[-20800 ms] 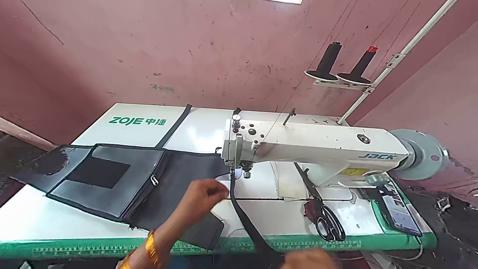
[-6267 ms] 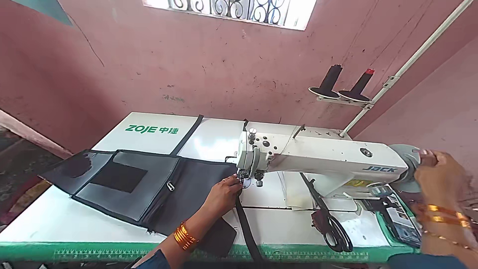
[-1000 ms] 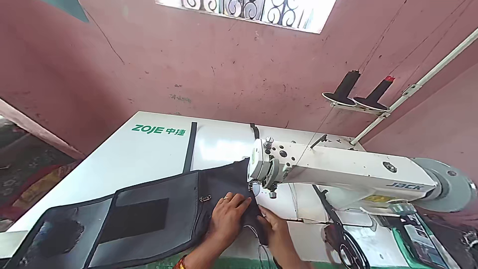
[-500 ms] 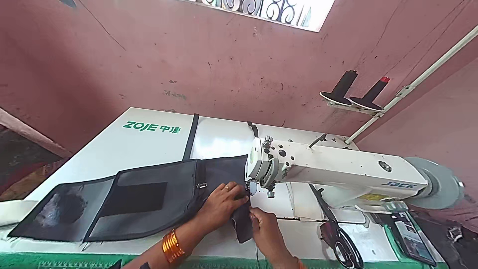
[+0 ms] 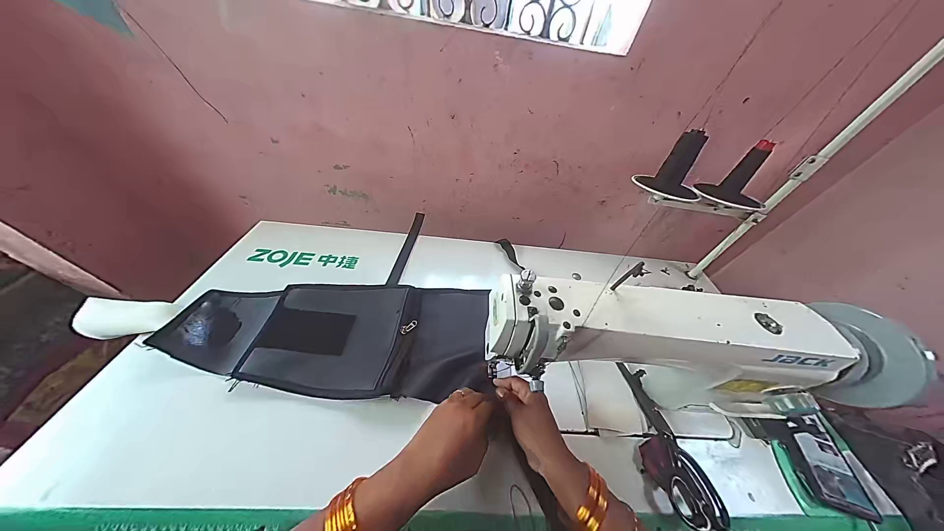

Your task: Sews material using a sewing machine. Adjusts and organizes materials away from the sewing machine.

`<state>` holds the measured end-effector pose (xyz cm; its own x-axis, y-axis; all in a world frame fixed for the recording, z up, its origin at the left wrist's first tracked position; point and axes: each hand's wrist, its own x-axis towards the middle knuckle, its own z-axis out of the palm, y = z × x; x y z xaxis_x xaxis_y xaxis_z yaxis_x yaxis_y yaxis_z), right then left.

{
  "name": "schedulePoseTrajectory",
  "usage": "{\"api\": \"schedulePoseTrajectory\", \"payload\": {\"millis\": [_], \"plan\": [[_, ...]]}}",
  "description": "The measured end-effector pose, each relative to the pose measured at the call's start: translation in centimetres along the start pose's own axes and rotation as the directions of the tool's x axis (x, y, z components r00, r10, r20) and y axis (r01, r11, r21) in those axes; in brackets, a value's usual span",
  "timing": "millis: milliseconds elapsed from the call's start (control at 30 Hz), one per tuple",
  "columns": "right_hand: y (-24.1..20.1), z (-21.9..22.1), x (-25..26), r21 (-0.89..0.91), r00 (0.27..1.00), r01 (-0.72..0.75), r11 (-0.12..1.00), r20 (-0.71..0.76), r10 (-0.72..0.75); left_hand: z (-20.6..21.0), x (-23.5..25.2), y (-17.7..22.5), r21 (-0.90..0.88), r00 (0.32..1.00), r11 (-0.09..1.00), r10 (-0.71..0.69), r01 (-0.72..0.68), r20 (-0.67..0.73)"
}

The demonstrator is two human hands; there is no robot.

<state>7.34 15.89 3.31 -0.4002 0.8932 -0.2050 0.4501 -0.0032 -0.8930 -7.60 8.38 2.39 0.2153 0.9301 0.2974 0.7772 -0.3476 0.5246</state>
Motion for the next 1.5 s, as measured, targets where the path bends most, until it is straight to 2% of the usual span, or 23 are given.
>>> {"api": "schedulePoseTrajectory", "payload": {"millis": [33,67,133,167,233,300,367,433,500,600,667,733,800,867,1033,1100,1167,1233,1300,1333,1367,1433,1500], "plan": [[0.5,-0.1,-0.9,0.143,0.999,-0.045,0.989,-0.015,0.048,0.9,-0.4,-0.4,0.036,0.993,0.998,0.05,-0.046,-0.102],[1.2,0.1,-2.4,0.203,0.997,-0.061,0.977,-0.026,0.068,1.8,-0.8,-0.8,0.067,0.976,0.994,0.099,-0.087,-0.194],[2.7,1.0,-5.6,0.154,0.996,0.048,0.987,-0.084,-0.036,3.1,-1.5,-1.2,0.128,0.948,0.985,0.149,-0.117,-0.283],[3.3,1.5,-7.0,0.032,0.976,0.169,0.985,-0.141,-0.163,3.6,-1.9,-1.0,0.169,0.947,0.979,0.156,-0.111,-0.28],[4.1,1.9,-8.6,-0.305,0.883,0.365,0.88,-0.187,-0.431,4.1,-2.1,-0.1,0.227,0.961,0.971,0.131,-0.075,-0.242],[4.1,2.2,-9.2,-0.517,0.832,0.41,0.751,-0.126,-0.541,3.8,-2.0,0.8,0.215,0.977,0.976,0.075,-0.03,-0.2],[4.2,2.3,-9.6,-0.622,0.811,0.418,0.662,-0.072,-0.58,3.5,-2.0,1.3,0.17,0.982,0.985,0.039,-0.007,-0.185],[3.9,2.1,-9.6,-0.611,0.815,0.421,0.67,-0.071,-0.576,3.0,-1.9,1.9,0.198,0.991,0.98,0.055,-0.029,-0.126],[3.5,1.7,-9.9,-0.523,0.853,0.397,0.754,-0.093,-0.514,3.5,-2.0,1.7,0.258,0.987,0.964,0.102,-0.067,-0.124],[2.9,0.7,-10.1,-0.316,0.915,0.359,0.878,-0.063,-0.397,5.1,-2.2,0.7,0.274,0.949,0.958,0.158,-0.081,-0.272],[2.4,-0.2,-9.1,-0.265,0.913,0.384,0.885,-0.038,-0.407,5.9,-2.5,0.3,0.261,0.923,0.962,0.172,-0.082,-0.344],[2.9,-0.9,-6.2,-0.357,0.822,0.523,0.774,-0.03,-0.569,6.1,-2.6,0.4,0.239,0.919,0.968,0.161,-0.076,-0.361],[4.3,-0.9,-2.6,-0.389,0.698,0.675,0.627,0.063,-0.713,6.3,-2.6,0.4,0.238,0.921,0.969,0.148,-0.062,-0.361],[4.7,-0.3,0.0,-0.442,0.617,0.73,0.521,0.099,-0.781,5.9,-1.8,0.0,0.228,0.923,0.973,0.123,-0.039,-0.365],[4.5,0.3,1.1,-0.393,0.65,0.695,0.602,-0.015,-0.76,5.0,0.2,-1.5,0.157,0.947,0.988,0.04,0.011,-0.319],[4.4,-0.7,-0.3,-0.328,0.6,0.733,0.595,-0.099,-0.794,4.8,0.7,-1.7,0.157,0.951,0.988,0.039,0.01,-0.308],[3.0,-4.0,-2.6,-0.29,0.53,0.779,0.555,-0.169,-0.831,4.7,0.9,-1.6,0.152,0.95,0.988,0.031,0.018,-0.31],[0.4,-10.0,-5.3,-0.51,0.438,0.693,0.51,-0.265,-0.859,4.8,0.8,-1.6,0.147,0.949,0.989,0.03,0.017,-0.314],[-1.9,-18.3,-6.4,-0.778,0.338,0.396,0.488,-0.371,-0.865,4.9,0.7,-1.7,0.136,0.947,0.991,0.028,0.016,-0.32],[-2.7,-23.0,-5.9,-0.826,0.348,0.217,0.521,-0.433,-0.832,4.8,0.7,-1.8,0.127,0.948,0.992,0.019,0.023,-0.319],[-2.9,-27.7,-4.9,-0.797,0.412,0.061,0.601,-0.528,-0.742,4.8,0.8,-1.8,0.114,0.947,0.993,0.002,0.036,-0.32],[-2.9,-35.5,-2.1,-0.634,0.557,-0.199,0.747,-0.701,-0.447,4.6,1.2,-1.7,0.082,0.951,0.994,-0.04,0.068,-0.307],[-3.7,-38.9,0.0,-0.522,0.654,-0.389,0.759,-0.737,-0.172,4.1,1.6,-1.7,0.059,0.961,0.992,-0.092,0.111,-0.262]]}}
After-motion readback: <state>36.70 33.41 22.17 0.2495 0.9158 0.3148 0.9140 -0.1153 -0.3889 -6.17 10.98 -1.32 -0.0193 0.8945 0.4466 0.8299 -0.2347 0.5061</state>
